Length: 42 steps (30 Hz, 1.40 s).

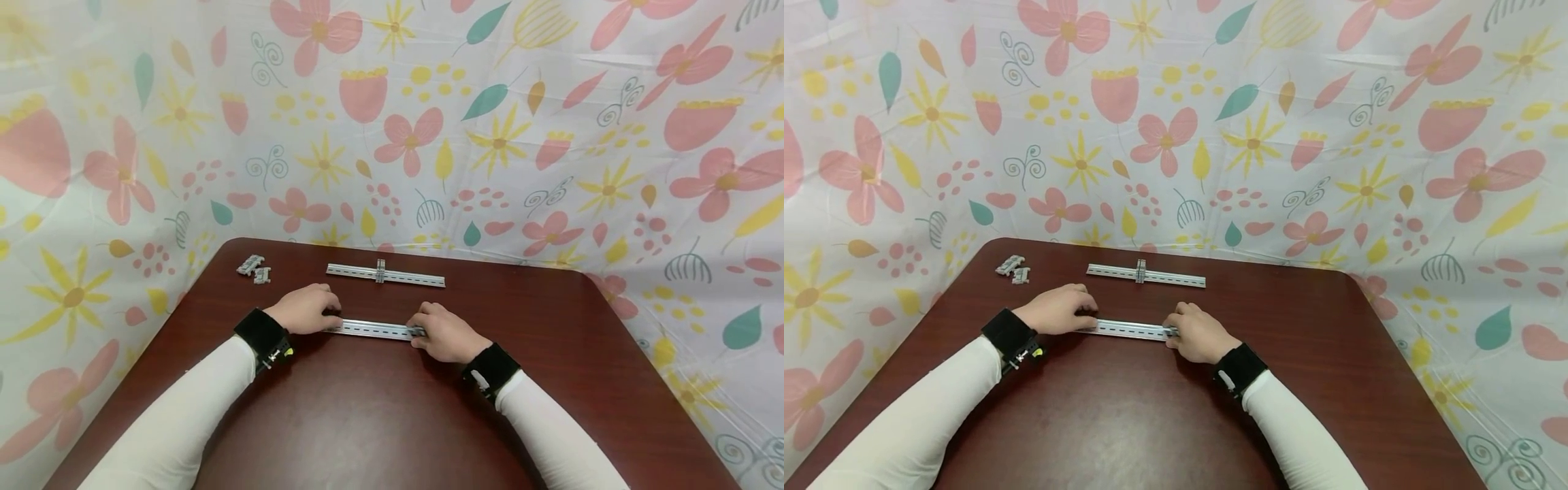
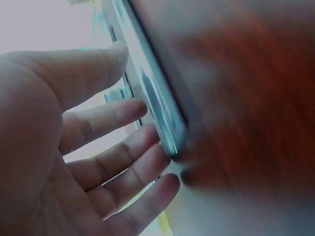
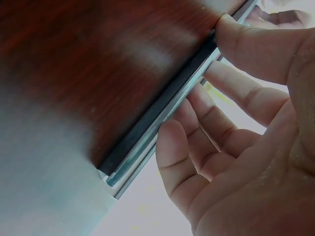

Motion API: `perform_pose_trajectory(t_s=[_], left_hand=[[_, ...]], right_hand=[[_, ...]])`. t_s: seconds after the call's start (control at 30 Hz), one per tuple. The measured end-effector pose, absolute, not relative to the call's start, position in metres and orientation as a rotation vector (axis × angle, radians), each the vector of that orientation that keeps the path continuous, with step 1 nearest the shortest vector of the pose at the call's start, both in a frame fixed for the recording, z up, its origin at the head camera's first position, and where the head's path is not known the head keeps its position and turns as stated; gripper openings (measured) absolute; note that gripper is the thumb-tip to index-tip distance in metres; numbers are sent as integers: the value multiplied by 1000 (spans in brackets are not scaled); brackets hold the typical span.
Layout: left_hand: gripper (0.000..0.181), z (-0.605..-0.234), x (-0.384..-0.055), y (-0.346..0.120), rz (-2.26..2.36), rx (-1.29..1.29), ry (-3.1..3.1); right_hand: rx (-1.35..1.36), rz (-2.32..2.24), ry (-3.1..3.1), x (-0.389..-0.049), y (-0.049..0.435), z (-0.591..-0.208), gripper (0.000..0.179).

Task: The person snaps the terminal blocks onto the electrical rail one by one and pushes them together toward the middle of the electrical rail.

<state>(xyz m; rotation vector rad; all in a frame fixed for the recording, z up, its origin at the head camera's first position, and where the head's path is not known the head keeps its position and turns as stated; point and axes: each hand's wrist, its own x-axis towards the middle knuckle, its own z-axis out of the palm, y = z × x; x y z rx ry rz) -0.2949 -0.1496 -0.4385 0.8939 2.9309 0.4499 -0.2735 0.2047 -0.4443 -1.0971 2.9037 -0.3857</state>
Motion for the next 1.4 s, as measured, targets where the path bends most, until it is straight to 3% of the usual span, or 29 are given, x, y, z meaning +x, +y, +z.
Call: perform_pose_trajectory(t_s=[0.77, 1.4], left_hand=[[57, -437, -329, -271, 707, 266, 3227], [65, -450, -335, -303, 649, 111, 3069]], right_hand=[[-1090, -371, 2909, -272, 202, -445, 30], [-1096, -353, 2903, -273, 203, -445, 30]])
